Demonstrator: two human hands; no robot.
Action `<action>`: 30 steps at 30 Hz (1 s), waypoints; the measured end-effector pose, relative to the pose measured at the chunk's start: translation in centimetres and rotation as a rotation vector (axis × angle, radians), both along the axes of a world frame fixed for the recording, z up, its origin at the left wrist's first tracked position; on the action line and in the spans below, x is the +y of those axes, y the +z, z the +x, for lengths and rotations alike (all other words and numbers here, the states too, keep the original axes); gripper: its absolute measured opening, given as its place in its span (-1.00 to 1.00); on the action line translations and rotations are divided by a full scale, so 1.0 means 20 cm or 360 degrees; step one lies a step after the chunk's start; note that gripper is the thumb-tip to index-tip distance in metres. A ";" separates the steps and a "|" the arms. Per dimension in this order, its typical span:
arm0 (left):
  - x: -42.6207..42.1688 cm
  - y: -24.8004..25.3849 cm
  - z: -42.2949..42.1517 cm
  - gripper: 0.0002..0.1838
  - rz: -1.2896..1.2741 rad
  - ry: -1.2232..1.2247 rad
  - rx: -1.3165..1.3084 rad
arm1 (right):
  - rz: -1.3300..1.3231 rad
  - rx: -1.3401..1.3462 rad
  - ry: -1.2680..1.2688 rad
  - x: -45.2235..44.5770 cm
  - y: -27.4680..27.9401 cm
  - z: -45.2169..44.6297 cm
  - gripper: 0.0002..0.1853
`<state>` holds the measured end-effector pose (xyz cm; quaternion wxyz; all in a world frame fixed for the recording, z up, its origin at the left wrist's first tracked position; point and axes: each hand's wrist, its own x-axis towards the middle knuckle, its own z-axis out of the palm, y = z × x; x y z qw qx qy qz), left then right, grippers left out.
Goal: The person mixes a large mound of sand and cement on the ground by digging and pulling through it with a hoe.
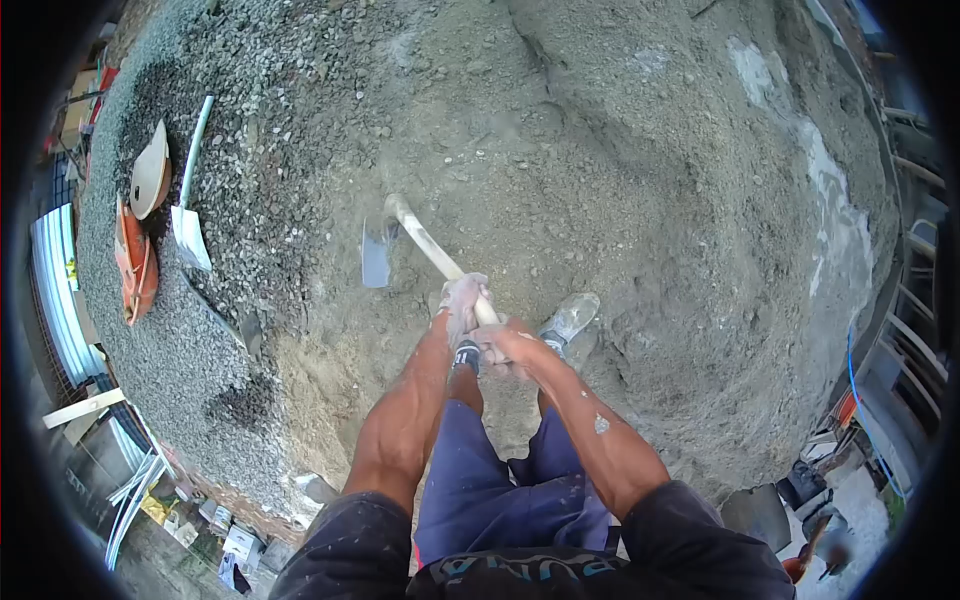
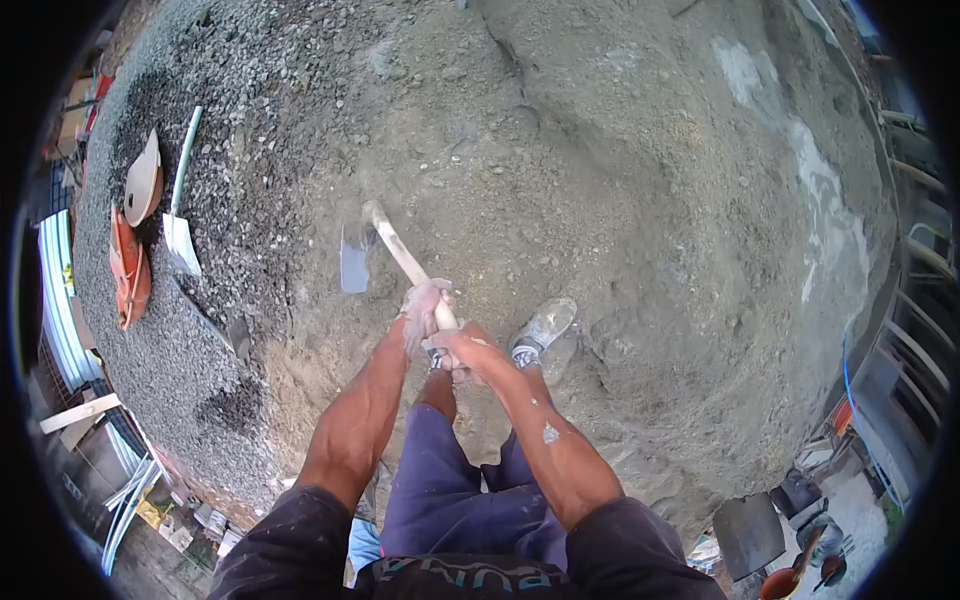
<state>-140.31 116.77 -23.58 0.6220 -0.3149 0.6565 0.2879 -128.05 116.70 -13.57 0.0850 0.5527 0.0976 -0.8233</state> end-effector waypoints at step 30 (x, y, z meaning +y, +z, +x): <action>1.17 0.97 1.10 -0.75 0.1225 0.0143 -0.0261 | 0.1477 -0.1323 0.1181 0.33 0.47 1.84 -0.70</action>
